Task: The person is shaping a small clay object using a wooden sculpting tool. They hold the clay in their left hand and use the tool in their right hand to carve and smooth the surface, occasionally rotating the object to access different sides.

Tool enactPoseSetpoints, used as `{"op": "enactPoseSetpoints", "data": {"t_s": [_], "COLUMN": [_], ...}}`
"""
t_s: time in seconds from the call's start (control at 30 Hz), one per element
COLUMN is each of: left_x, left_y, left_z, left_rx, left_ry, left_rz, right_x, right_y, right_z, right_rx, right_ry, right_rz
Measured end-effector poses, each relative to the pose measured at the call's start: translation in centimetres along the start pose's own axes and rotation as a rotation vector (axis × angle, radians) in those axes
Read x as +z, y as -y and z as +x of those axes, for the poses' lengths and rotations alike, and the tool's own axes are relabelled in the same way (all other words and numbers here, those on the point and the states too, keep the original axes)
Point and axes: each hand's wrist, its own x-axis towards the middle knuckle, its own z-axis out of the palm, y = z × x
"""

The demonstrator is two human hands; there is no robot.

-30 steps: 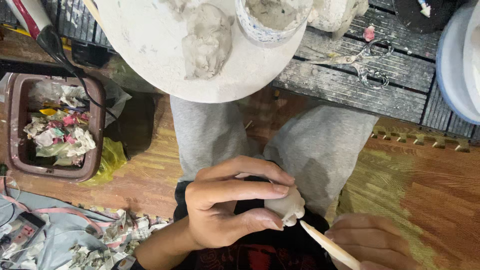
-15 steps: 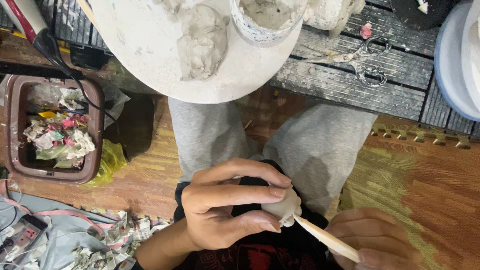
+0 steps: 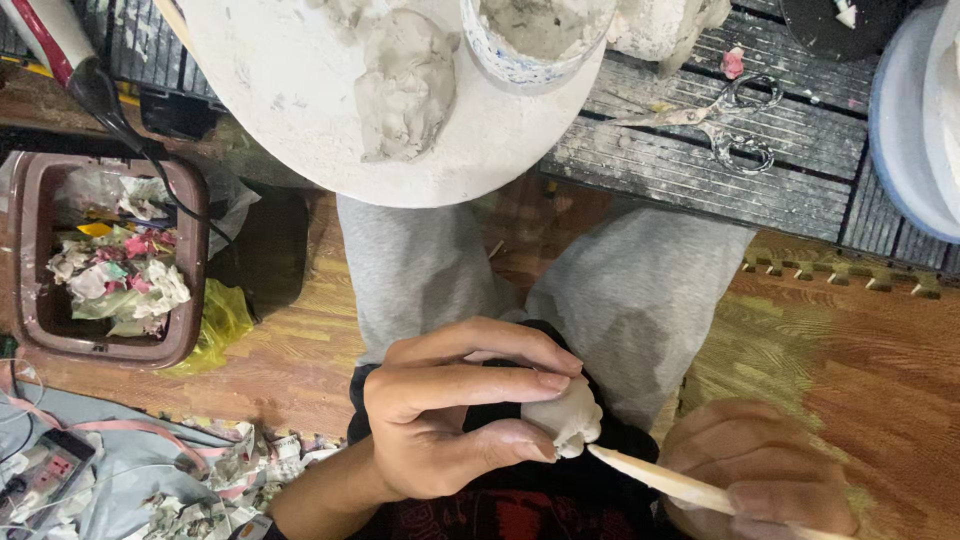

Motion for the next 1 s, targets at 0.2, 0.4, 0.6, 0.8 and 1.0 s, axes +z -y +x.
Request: {"op": "enactPoseSetpoints", "data": {"t_s": [0.2,0.4,0.6,0.8,1.0], "left_x": [-0.1,-0.1,0.0,0.0,0.2], "left_y": [0.0,-0.1,-0.1,0.1,0.1], "left_z": [0.1,0.2,0.3,0.4,0.5], "left_rx": [0.006,0.040,0.103,0.138,0.164], "left_ry": [0.018,0.026,0.033,0.037,0.022], "left_rz": [0.011,0.067,0.082,0.085,0.067], "right_x": [-0.7,0.1,-0.4,-1.4,-1.9], "right_y": [0.1,-1.0,1.2,0.1,0.7], "right_z": [0.5,1.0,1.6,0.6,1.0], "right_rx": [-0.011,-0.062,0.076,-0.048,-0.029], "right_ry": [0.059,-0.035,0.108,0.120,0.199], "right_rz": [0.001,0.128,0.010,-0.078,-0.028]}}
